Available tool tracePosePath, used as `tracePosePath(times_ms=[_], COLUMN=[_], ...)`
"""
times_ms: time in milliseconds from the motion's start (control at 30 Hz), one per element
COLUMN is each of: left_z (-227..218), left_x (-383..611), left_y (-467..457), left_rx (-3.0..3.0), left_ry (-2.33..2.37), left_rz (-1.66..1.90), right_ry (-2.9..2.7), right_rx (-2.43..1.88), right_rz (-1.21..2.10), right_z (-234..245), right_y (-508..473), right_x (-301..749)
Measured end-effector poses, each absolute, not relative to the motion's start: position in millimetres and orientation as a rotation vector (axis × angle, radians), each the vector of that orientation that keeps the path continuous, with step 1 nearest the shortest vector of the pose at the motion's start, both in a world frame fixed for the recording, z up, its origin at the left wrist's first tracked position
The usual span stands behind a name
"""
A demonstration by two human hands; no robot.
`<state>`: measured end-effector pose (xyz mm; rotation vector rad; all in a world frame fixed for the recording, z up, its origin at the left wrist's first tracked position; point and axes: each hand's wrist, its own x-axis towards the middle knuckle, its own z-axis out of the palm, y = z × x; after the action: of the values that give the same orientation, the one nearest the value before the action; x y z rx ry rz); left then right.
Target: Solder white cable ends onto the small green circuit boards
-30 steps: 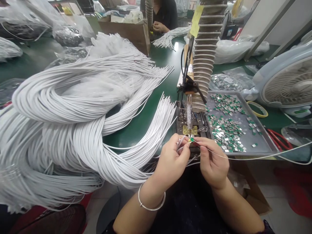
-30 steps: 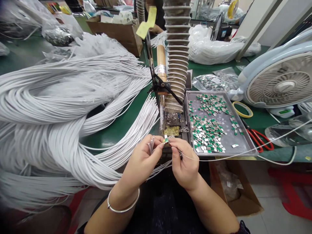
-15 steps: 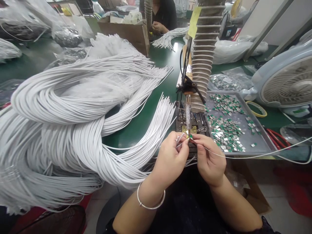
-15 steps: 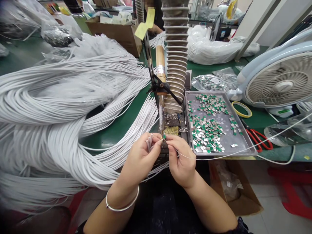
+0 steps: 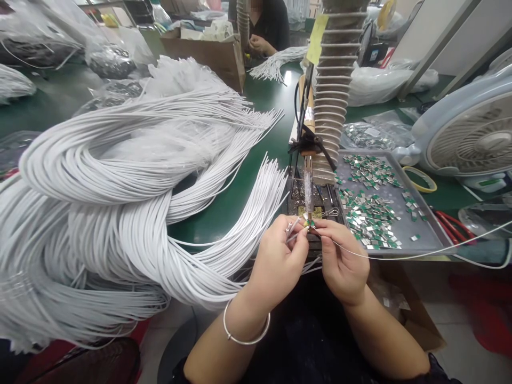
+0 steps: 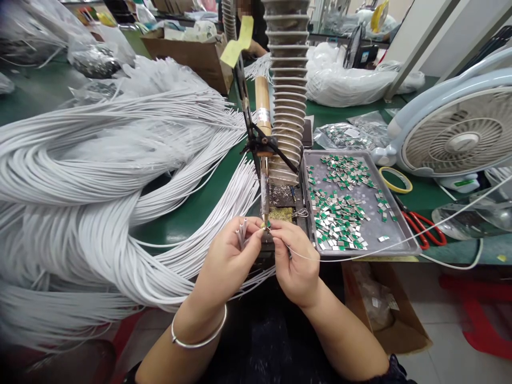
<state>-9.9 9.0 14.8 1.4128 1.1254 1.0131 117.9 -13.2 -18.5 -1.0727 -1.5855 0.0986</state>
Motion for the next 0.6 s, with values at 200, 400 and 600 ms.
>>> tracePosePath(times_ms=[200,400,600], left_z=[12,5,-9], left_x=[-11,-12,-15], left_y=[8,5,-6], left_rx=[1.470,1.486,1.638], left_ry=[1.115,1.083,1.083], left_rz=[1.051,1.036,0.975], right_ry=[-1.583,-1.603,-1.668], right_rx=[-1.075,-1.094,-1.122], right_rz=[0.133,0.141,0.158], right_z=[-18,-19,-19], right_y=[-14,-19,-29], right_x=[117,119,123])
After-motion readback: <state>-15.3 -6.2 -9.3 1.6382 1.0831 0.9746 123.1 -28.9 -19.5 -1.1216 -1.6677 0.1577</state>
